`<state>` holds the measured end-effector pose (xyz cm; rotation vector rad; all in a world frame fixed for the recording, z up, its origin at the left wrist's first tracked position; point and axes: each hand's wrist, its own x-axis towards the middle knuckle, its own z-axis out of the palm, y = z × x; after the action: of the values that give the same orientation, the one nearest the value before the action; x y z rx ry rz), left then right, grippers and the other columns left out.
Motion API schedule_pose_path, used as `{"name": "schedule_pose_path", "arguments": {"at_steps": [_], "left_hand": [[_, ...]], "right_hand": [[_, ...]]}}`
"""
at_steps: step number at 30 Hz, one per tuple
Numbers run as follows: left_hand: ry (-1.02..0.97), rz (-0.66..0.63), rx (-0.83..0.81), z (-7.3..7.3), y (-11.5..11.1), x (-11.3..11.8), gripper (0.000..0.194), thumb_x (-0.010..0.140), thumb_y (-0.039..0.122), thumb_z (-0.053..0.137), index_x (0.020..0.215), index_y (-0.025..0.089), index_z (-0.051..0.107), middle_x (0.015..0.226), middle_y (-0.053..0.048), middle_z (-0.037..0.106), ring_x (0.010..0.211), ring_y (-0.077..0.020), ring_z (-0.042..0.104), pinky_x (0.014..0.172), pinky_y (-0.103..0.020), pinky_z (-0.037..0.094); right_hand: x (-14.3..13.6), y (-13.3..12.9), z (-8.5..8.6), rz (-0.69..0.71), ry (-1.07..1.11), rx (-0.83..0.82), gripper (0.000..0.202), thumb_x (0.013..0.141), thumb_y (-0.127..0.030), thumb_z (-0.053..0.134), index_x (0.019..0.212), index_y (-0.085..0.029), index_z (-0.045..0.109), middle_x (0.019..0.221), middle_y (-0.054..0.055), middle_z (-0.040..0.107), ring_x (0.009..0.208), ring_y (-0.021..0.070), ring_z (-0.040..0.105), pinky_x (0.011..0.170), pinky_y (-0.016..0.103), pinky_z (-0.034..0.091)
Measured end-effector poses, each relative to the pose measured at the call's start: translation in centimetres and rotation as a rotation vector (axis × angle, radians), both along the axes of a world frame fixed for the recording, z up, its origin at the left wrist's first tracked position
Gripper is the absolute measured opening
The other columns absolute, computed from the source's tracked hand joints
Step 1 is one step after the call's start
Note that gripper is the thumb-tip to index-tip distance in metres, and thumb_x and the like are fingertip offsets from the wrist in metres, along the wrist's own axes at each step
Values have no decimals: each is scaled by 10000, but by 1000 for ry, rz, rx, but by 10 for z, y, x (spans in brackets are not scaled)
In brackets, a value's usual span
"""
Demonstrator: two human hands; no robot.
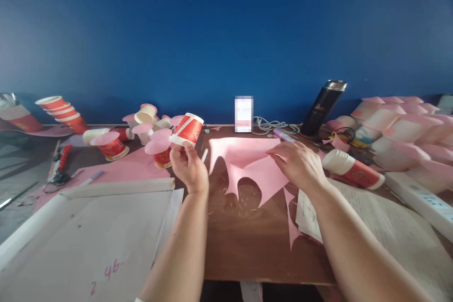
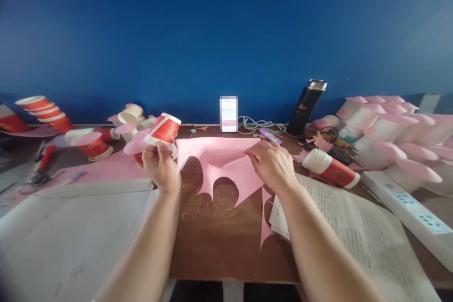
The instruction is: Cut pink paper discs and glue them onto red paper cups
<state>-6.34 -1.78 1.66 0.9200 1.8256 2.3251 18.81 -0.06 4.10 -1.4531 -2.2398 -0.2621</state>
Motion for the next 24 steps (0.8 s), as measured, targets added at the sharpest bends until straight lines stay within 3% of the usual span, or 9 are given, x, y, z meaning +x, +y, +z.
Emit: {"name": "schedule_pose_path", "arguments": {"at_steps": [3,6,9,12,16,19,24], "left_hand": [[-84,40,90,7,-3,2,201,861,355,500,745,196,465,661,24,497,664,-125,535,687,-284,484],[-178,-50,132,9,-4,6,177,870,366,485,812,199,476,667,33,509,615,-104,535,602,-246,487],[-201,-100,104,4,-1,6,192,850,375,509,782,196,488,676,29,545,602,-92,559,589,-222,491],[-233,-190,15,-1,3,6,199,803,361,567,730,180,525,635,25,576,572,-94,580,593,-225,501],[-251,-407,-94,-1,4,10,241,734,390,644,778,155,617,666,0,626,604,-126,629,588,-251,530],[-280,-471,-125,0,4,12,264,709,387,668,777,135,631,694,-19,636,639,-143,650,570,-252,541],[-295,-455,-166,-4,5,11,268,718,387,658,773,126,633,650,-17,632,585,-130,638,543,-238,533]], "right_hand": [[1,2,-2,13,-17,24,246,875,-242,535,998,-314,736,1061,28,692,974,276,558,826,411,403],[3,8,-9,16,-31,-9,271,858,-227,543,1018,-335,732,1161,27,664,1044,311,533,858,467,400],[0,13,-19,60,-34,-61,366,840,-178,515,1119,-341,686,1353,17,551,1141,316,517,883,487,422],[-10,14,-29,83,39,-68,415,840,-160,476,1190,-308,642,1380,29,526,1154,279,542,916,461,445],[-26,8,-34,66,161,-116,340,907,-261,429,1168,-287,646,1189,41,644,1004,214,629,784,330,504],[-36,-1,-35,146,89,-258,329,933,-377,422,1157,-277,642,1054,38,685,864,190,652,706,296,491],[-51,-16,-38,382,-125,-335,462,865,-581,494,1169,-265,636,1135,81,644,1038,270,584,852,376,464]]}}
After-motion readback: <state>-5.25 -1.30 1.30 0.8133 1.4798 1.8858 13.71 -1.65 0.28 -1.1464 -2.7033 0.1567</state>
